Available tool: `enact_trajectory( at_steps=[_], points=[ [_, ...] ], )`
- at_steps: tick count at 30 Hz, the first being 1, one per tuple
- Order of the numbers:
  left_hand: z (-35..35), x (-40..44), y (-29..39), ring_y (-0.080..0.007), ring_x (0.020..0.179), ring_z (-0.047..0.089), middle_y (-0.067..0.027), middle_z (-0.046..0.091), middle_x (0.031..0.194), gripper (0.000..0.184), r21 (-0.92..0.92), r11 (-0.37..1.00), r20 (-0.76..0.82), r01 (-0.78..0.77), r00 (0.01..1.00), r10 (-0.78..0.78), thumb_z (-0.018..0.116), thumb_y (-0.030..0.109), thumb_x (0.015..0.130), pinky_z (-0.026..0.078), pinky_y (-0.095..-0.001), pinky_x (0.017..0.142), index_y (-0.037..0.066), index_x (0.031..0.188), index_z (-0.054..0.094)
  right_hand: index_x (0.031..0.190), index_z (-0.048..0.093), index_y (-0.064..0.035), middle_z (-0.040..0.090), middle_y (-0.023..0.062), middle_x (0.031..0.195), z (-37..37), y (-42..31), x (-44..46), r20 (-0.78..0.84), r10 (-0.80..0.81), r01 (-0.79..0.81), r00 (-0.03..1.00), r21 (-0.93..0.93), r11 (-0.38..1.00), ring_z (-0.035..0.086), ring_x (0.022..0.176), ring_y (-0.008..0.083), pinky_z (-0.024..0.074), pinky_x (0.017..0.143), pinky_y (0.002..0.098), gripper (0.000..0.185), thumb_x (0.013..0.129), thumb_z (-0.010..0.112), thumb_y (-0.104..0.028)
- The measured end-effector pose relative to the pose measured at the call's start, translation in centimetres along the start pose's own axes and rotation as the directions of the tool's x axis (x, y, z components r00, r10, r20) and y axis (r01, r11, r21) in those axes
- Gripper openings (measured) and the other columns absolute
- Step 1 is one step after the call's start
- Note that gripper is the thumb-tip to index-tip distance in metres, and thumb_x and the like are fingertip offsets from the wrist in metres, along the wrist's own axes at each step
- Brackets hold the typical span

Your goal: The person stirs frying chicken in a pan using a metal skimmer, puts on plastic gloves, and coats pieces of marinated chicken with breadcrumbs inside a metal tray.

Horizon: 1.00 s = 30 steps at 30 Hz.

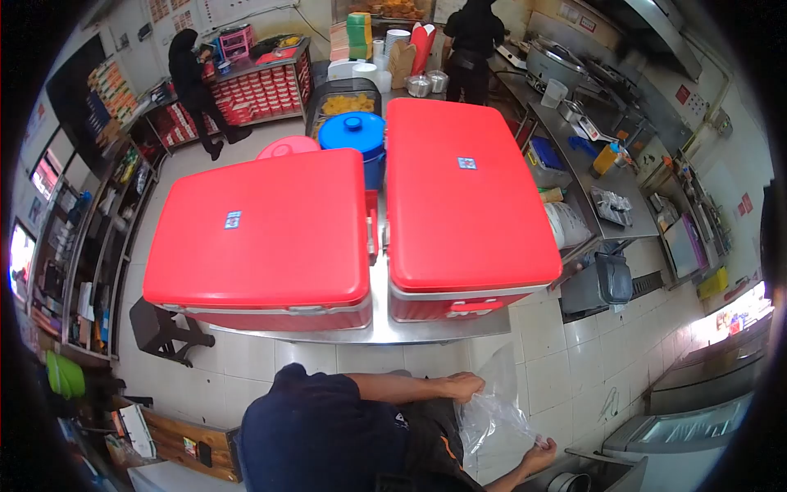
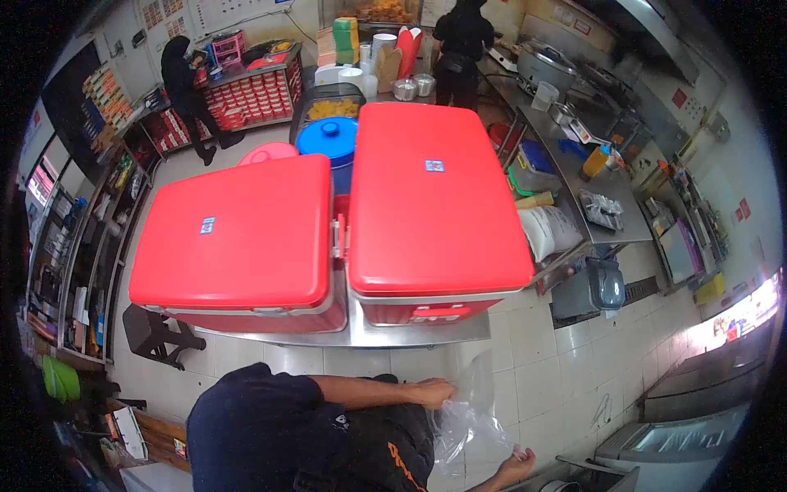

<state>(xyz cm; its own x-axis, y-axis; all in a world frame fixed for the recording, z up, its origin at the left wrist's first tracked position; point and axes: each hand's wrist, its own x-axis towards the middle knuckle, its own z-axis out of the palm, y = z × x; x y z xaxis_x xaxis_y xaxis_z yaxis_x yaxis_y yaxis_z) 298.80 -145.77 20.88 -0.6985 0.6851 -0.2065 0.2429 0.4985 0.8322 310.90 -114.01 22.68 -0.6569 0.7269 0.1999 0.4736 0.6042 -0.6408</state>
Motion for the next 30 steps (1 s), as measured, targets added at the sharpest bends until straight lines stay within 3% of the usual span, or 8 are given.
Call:
enact_trajectory(
  at_steps=[11,15,17,21,24,27,29,30],
  points=[
    [2.2,20.7,6.7,-0.0341,0.088,0.055,-0.0168,0.056,0.091,0.018,0.060,0.993,-0.282,0.106,0.956,-0.085,0.047,0.004,0.077,0.044,-0.0397,0.076,0.008,0.092,0.055,0.097,0.053,0.0029,0.058,0.0144,0.083,-3.2,12.6,18.9,-0.170,0.375,-0.340,0.912,0.202,0.919,0.057,0.076,0.0221,0.0474,0.065,0.0283,0.022,0.077,0.060,-0.004],
    [5.8,33.4,9.3,-0.0295,0.081,0.058,-0.0151,0.058,0.086,0.015,-0.081,0.987,-0.239,0.141,0.958,-0.156,0.044,0.008,0.083,0.047,-0.0403,0.071,0.008,0.093,0.054,0.109,0.047,-0.0016,0.056,0.0082,0.082,-7.5,19.3,23.8,0.347,0.606,-0.512,0.716,0.851,0.117,0.054,0.067,0.0141,0.0454,0.052,0.0214,0.031,0.078,0.046,0.002],
    [7.0,39.1,12.9,-0.0259,0.078,0.060,-0.0123,0.058,0.084,0.018,-0.874,0.348,0.153,0.338,0.873,-0.463,0.043,0.009,0.083,0.051,-0.0359,0.067,0.008,0.097,0.053,0.113,0.044,-0.0028,0.055,0.0062,0.080,-8.8,21.8,26.0,0.423,0.549,-0.501,0.721,0.865,-0.009,0.051,0.057,0.0128,0.0418,0.042,0.0219,0.036,0.077,0.043,0.002],
    [8.1,50.1,12.7,-0.0143,0.062,0.056,-0.0052,0.052,0.068,0.015,-0.952,-0.171,0.302,0.253,0.859,-0.414,0.038,0.000,0.083,0.049,-0.0268,0.053,0.007,0.086,0.051,0.100,0.052,-0.0057,0.054,0.0028,0.070,-9.8,23.0,28.0,0.756,0.344,-0.824,0.557,0.553,0.119,0.040,0.041,0.0077,0.0318,0.033,0.0207,0.023,0.078,0.052,-0.011],
    [7.0,54.8,12.8,-0.0049,0.047,0.044,0.0021,0.047,0.062,0.009,-0.895,-0.048,0.447,0.444,0.890,-0.090,0.045,0.005,0.084,0.035,-0.0167,0.039,0.011,0.080,0.051,0.087,0.056,-0.0033,0.057,0.0053,0.071,-9.3,25.5,30.2,0.671,-0.364,-0.763,0.646,0.576,-0.293,0.049,0.049,0.0103,0.0443,0.046,0.0275,0.017,0.082,0.053,-0.019],
    [4.9,59.1,16.7,-0.0024,0.043,0.039,0.0046,0.045,0.061,0.006,-0.285,0.749,0.844,0.599,0.527,-0.100,0.056,0.016,0.080,0.028,-0.0169,0.035,0.011,0.082,0.053,0.091,0.056,-0.0039,0.052,0.0008,0.062,-9.6,23.6,39.0,0.309,0.089,-0.197,0.947,0.777,-0.598,0.041,0.041,0.0094,0.0330,0.034,0.0243,0.031,0.085,0.053,-0.034],
    [5.5,61.5,19.6,-0.0031,0.039,0.035,0.0056,0.044,0.059,0.012,-0.242,0.759,0.869,0.604,0.483,-0.107,0.059,0.018,0.078,0.024,-0.0170,0.032,0.010,0.087,0.058,0.096,0.056,-0.0019,0.049,-0.0003,0.059,-9.4,22.6,46.1,0.300,0.780,0.359,0.549,0.759,-0.544,0.044,0.046,0.0093,0.0353,0.038,0.0249,0.039,0.086,0.051,-0.039],
    [6.0,64.9,18.6,-0.0050,0.048,0.041,0.0047,0.046,0.062,0.018,-0.560,0.469,0.816,0.683,0.356,0.456,0.059,0.019,0.079,0.032,-0.0175,0.039,0.009,0.094,0.061,0.096,0.056,-0.0019,0.049,-0.0003,0.059,-8.8,22.2,49.0,0.291,0.785,0.375,0.547,0.753,-0.540,0.044,0.046,0.0093,0.0353,0.038,0.0249,0.039,0.086,0.051,-0.039]
  ],
)
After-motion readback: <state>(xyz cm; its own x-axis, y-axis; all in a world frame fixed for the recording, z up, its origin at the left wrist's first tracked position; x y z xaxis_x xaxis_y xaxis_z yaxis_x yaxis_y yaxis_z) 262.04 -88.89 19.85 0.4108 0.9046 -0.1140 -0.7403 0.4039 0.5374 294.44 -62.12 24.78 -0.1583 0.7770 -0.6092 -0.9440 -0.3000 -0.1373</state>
